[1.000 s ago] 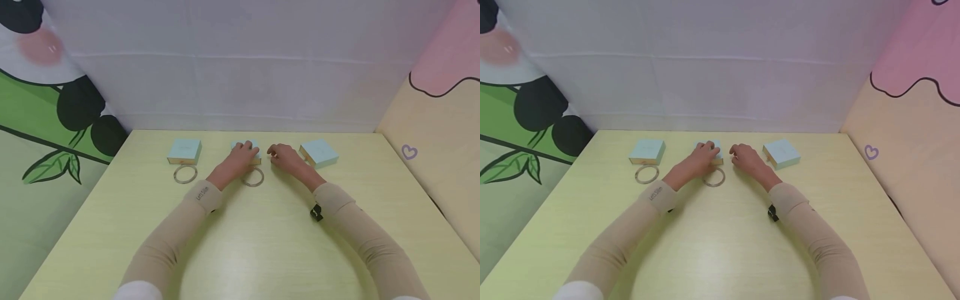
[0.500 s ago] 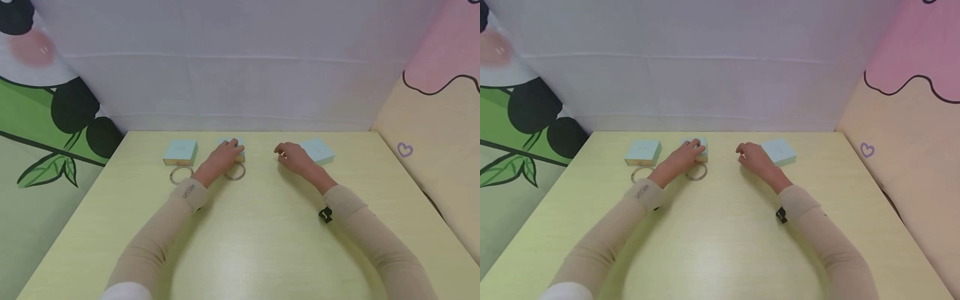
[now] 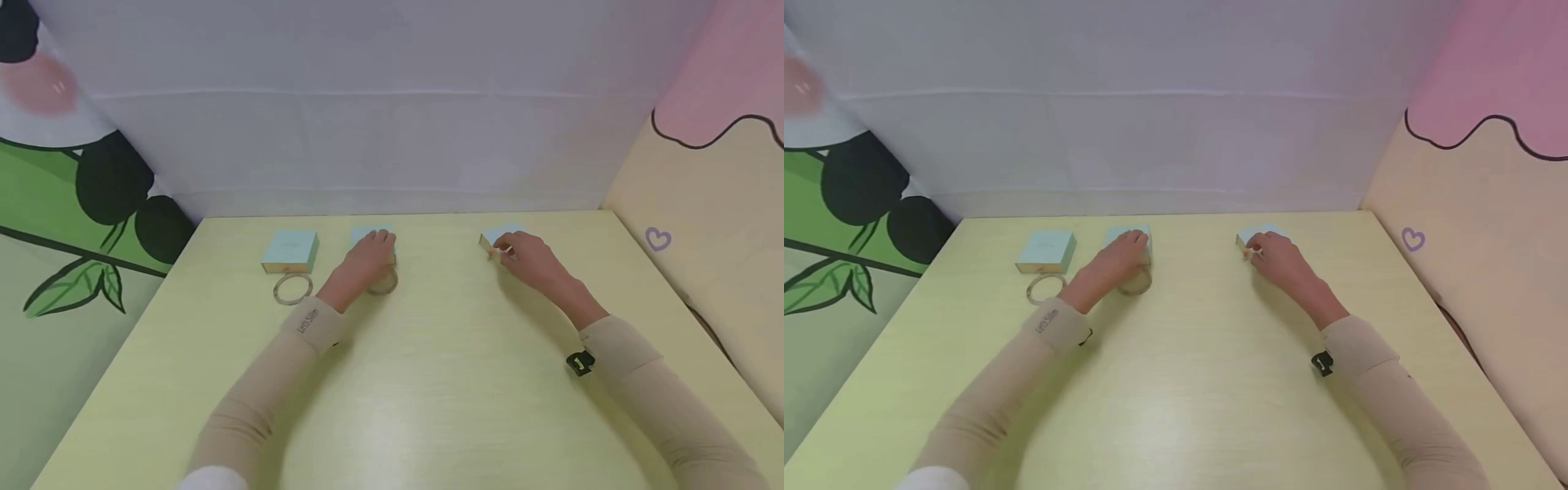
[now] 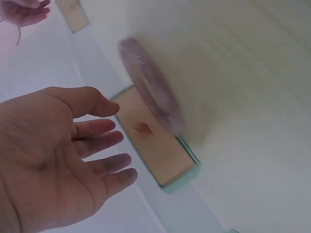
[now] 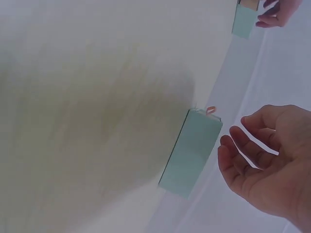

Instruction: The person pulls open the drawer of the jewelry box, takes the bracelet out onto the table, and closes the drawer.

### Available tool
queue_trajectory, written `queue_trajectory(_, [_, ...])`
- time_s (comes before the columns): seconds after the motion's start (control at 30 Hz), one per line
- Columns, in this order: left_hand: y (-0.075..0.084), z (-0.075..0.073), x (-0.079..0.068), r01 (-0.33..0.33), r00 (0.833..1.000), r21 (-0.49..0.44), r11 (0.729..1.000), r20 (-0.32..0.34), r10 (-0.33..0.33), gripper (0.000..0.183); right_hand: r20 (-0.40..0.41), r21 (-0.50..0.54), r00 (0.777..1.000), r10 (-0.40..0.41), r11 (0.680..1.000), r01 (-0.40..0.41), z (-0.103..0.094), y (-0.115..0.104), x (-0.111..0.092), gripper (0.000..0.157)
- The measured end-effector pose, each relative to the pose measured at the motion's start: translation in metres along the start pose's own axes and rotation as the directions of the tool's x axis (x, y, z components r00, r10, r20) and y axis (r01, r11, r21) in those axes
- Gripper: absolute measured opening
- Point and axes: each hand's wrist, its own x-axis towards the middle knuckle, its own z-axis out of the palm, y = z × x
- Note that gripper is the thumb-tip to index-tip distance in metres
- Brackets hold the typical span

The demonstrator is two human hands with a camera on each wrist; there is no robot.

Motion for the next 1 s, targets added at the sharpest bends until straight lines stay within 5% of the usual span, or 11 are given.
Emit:
queue_trajectory(0.27, [0.061, -0.015, 0.022, -0.073, 0.997, -0.029, 0.997, -0.027, 0.072, 0.048, -0.083, -0.06, 0.997, -0.007, 0.998, 0.002, -0.005, 0.016, -0.03, 0.025])
queue_trajectory(0.53, [0.121, -0.009, 0.054, -0.12, 0.993, -0.037, 0.992, -0.003, 0.12, 0.052, -0.125, -0.144, 0.992, 0.005, 0.989, -0.023, -0.001, 0.02, -0.04, 0.024])
queue_trajectory(0.77, [0.153, -0.007, 0.075, -0.109, 0.994, -0.072, 0.991, 0.006, 0.11, 0.054, -0.165, -0.237, 0.985, -0.049, 0.972, 0.009, 0.001, 0.016, -0.043, 0.023])
queue_trajectory(1.0, [0.167, 0.007, 0.094, -0.091, 0.996, -0.055, 0.994, 0.011, 0.092, 0.065, -0.189, -0.324, 0.978, -0.09, 0.946, 0.024, 0.005, 0.014, -0.045, 0.022])
